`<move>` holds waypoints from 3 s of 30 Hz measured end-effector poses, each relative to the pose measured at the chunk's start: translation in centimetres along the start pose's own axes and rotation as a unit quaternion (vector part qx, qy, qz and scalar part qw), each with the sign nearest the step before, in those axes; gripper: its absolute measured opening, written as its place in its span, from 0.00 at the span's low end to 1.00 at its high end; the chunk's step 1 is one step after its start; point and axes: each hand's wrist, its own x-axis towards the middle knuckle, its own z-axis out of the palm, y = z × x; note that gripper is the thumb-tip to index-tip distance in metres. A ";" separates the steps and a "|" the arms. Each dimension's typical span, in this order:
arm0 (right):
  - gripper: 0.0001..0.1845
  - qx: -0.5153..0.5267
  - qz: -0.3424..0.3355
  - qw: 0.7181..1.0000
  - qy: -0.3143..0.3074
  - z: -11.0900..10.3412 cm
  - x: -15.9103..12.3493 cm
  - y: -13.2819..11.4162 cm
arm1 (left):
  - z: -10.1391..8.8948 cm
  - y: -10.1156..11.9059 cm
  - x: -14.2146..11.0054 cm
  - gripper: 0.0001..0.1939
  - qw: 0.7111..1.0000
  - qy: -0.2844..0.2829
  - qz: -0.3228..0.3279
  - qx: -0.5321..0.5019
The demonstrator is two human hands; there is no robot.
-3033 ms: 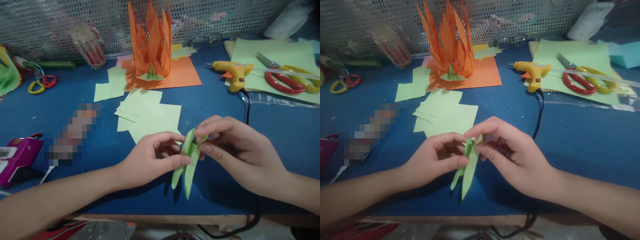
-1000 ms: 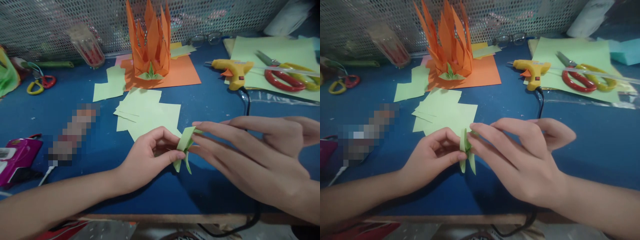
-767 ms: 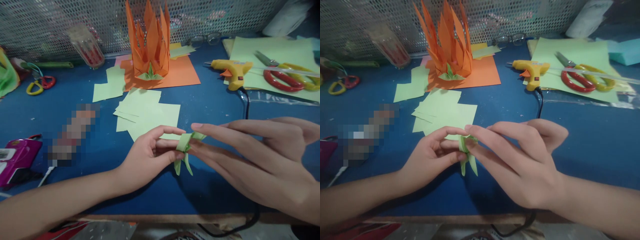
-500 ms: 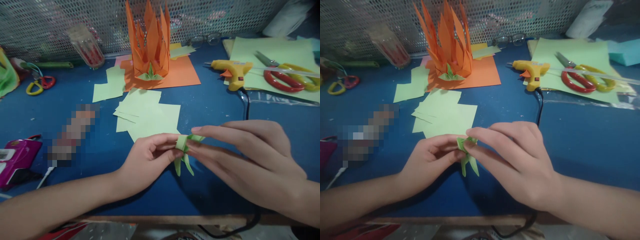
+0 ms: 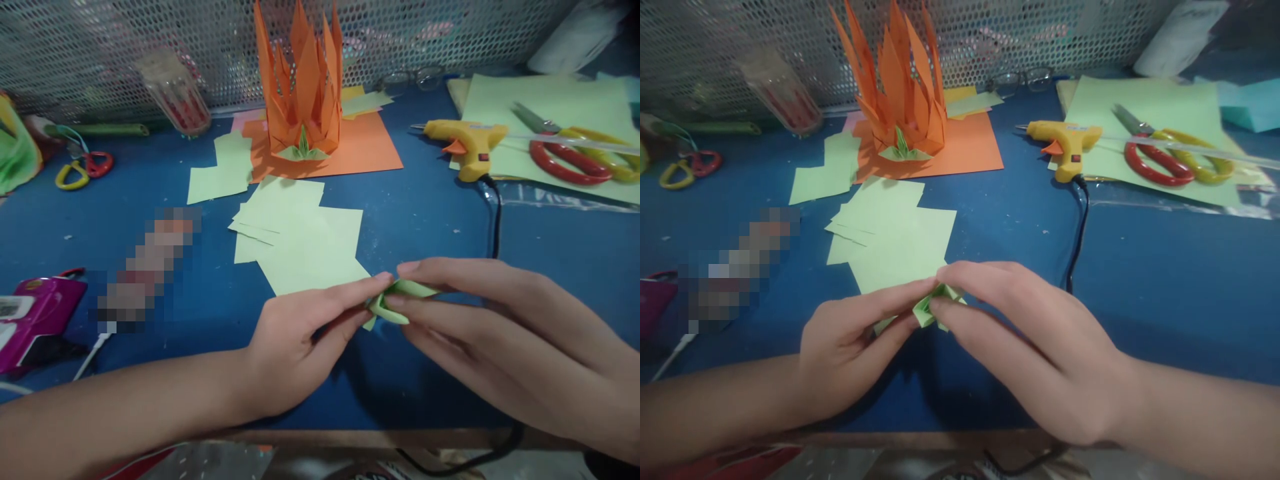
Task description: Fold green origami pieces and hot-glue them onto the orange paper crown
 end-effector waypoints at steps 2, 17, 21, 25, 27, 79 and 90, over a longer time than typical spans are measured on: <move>0.16 0.001 -0.003 1.000 -0.009 -0.1 0.0 0.3 | 0.2 -0.1 0.1 0.16 0.999 0.014 -0.027 -0.032; 0.28 0.231 0.117 0.965 -0.039 -0.1 -0.7 0.3 | 0.4 -0.5 0.9 0.08 0.982 0.053 -0.040 -0.180; 0.28 0.257 0.177 0.949 -0.047 -0.3 -1.1 -0.1 | 0.5 -0.5 0.8 0.12 0.968 0.057 -0.028 -0.242; 0.28 0.266 0.198 0.941 -0.062 -0.1 -1.0 -0.2 | 0.5 -0.6 1.1 0.13 0.950 0.055 -0.058 -0.302; 0.25 0.155 0.147 0.976 -0.049 -0.1 -1.0 -0.1 | 0.5 -0.6 1.3 0.13 0.944 0.053 -0.079 -0.317; 0.20 0.160 0.111 0.980 -0.039 1.4 0.6 -0.7 | 0.3 -0.4 1.7 0.09 0.935 0.041 -0.199 -0.291; 0.12 0.148 0.140 0.979 0.026 0.9 1.0 -1.1 | 0.3 -0.8 1.5 0.10 0.909 0.057 -0.214 -0.352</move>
